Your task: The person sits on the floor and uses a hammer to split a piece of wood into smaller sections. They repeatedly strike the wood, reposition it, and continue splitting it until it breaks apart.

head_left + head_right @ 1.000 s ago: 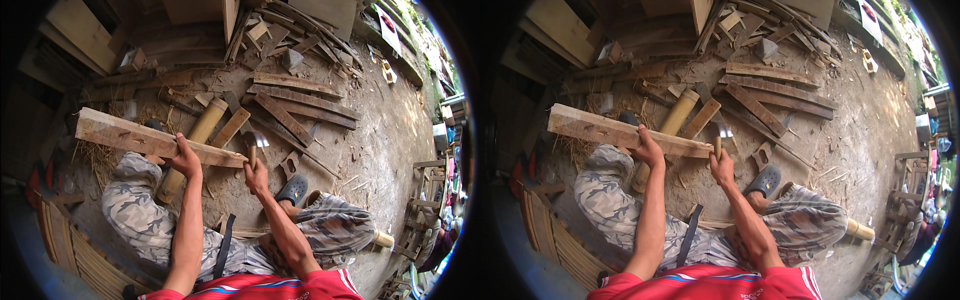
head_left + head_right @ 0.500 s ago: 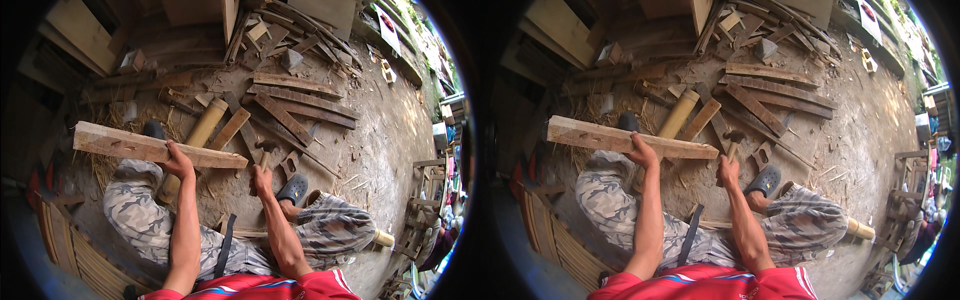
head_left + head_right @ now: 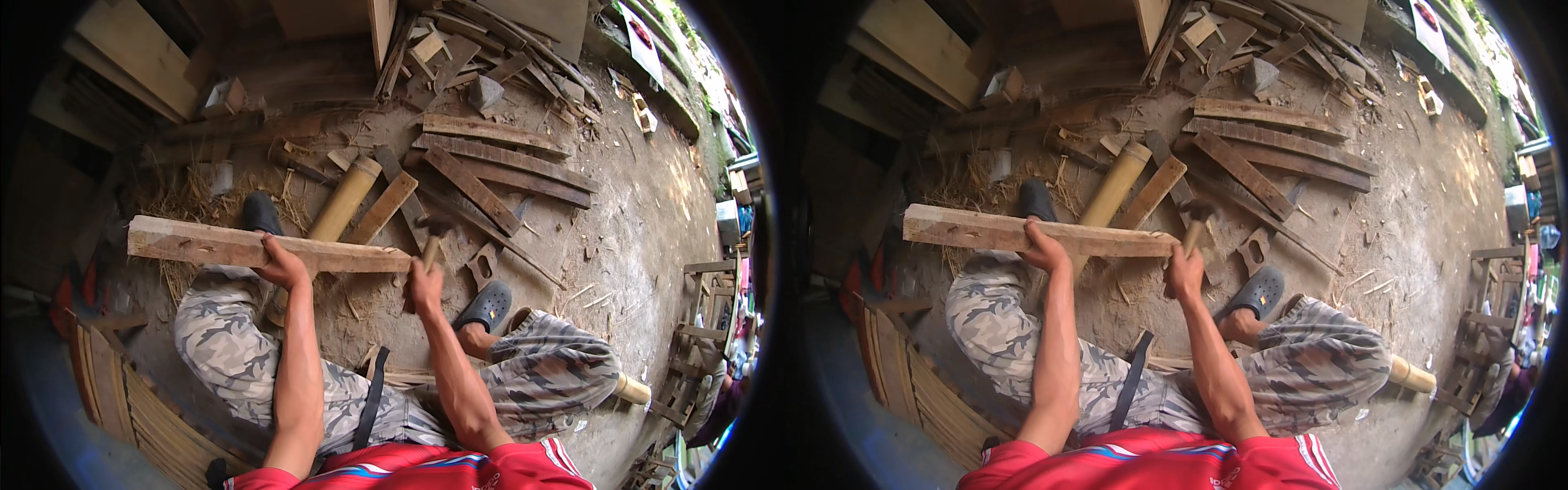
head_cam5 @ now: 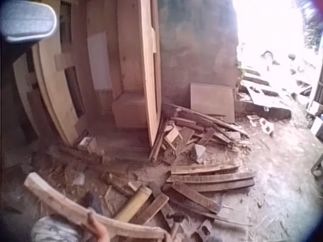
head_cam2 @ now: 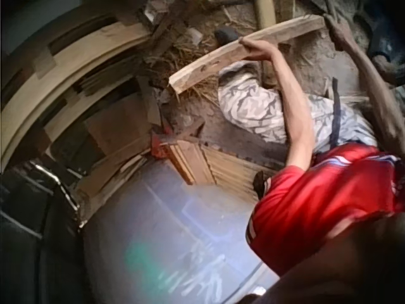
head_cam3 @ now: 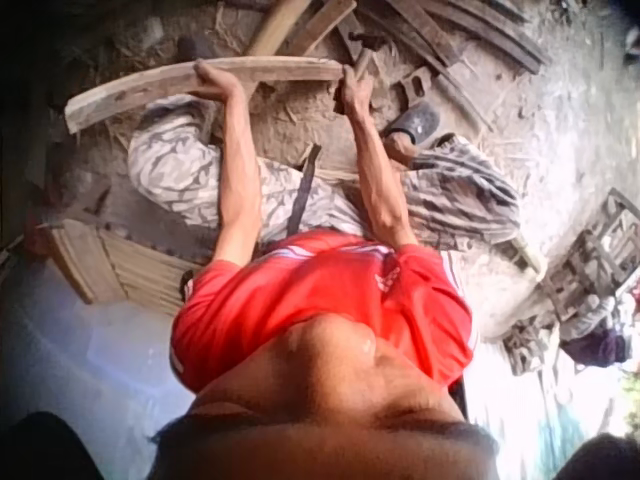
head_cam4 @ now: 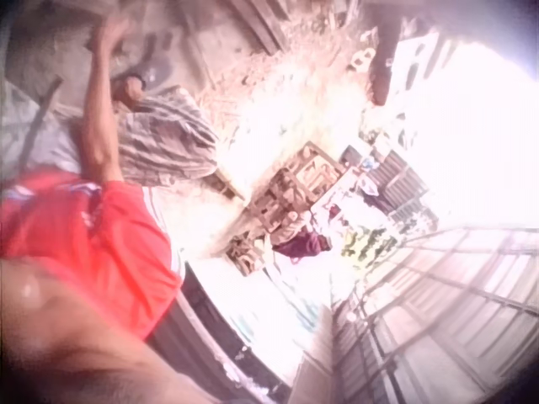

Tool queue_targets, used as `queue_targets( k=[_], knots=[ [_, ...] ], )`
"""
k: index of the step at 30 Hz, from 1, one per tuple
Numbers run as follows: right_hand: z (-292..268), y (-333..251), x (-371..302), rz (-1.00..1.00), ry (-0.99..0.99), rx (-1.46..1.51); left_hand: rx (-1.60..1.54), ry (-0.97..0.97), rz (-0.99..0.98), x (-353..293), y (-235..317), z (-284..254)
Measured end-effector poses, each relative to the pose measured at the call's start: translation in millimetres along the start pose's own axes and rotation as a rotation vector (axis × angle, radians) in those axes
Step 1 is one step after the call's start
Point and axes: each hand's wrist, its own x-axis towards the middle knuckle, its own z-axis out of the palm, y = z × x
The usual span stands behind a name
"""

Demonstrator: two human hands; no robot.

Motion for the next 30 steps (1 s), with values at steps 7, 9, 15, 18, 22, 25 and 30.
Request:
queue_targets(
  k=[7, 9, 15, 18, 22, 25, 30],
  knots=[
    [0, 28, 26, 0.221, -0.239, -0.124, 0.072, 0.026, -0.034, -2, -3, 4],
    [6, 23, 22, 0.210, -0.195, -0.127, 0.091, 0.020, -0.040, 4, -6, -2],
    [0, -4, 12, -0.101, 0.140, 0.181, 0.178, 0.045, 0.042, 14, -29, -10],
    [2, 44, 21, 0.009, 0.010, 0.066, 0.010, -0.015, 0.016, 5, -18, 5],
    [7, 33, 19, 0.191, -0.158, -0.106, 0.042, -0.029, -0.080, 11, -8, 0],
    [4, 7, 5, 0.058, -0.028, 0.111, 0.014, -0.020, -0.118, 20, -30, -3],
    [18, 50, 6, 0.032, 0.037, 0.081, -0.014, -0.020, -0.124, 4, 4, 9]
  ],
)
